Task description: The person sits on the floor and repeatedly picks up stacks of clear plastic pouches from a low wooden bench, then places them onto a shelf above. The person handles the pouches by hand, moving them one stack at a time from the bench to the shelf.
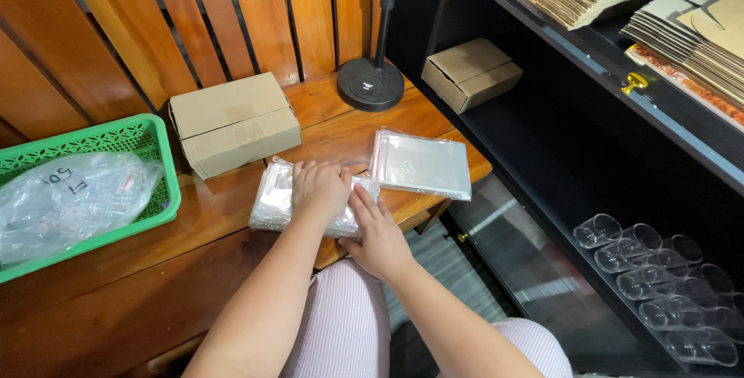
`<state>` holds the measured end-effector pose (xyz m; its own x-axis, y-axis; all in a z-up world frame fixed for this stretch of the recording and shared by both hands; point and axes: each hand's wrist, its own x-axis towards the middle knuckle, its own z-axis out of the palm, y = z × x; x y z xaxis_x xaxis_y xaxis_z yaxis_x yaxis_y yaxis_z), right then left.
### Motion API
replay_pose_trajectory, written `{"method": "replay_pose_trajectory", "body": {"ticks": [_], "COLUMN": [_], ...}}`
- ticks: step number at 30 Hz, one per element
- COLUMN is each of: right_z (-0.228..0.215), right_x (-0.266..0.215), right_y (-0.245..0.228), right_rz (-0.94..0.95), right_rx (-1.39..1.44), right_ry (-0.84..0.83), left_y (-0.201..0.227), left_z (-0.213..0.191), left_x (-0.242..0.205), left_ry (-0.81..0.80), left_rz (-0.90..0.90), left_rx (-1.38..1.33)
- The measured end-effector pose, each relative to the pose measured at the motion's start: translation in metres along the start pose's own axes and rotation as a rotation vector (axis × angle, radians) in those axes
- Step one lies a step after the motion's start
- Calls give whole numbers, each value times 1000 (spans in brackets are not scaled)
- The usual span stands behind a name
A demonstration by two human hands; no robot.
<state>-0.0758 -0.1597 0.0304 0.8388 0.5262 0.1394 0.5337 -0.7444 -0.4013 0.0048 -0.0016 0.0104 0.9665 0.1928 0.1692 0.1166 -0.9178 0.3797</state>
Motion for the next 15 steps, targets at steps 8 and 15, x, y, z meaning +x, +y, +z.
{"method": "replay_pose_trajectory", "body": {"ticks": [8,15], "right_z": [1,3], "right_x": [-1,-1], "right_y": [0,4], "right_rz": [9,-20], "right_rx": [33,28], "right_ry": [6,20], "left_y": [2,2], "left_z": [-5,-4], "left_x": [-1,0], "left_ry": [-27,-49], "left_rz": [-9,-21], "left_rx": [-8,6]}}
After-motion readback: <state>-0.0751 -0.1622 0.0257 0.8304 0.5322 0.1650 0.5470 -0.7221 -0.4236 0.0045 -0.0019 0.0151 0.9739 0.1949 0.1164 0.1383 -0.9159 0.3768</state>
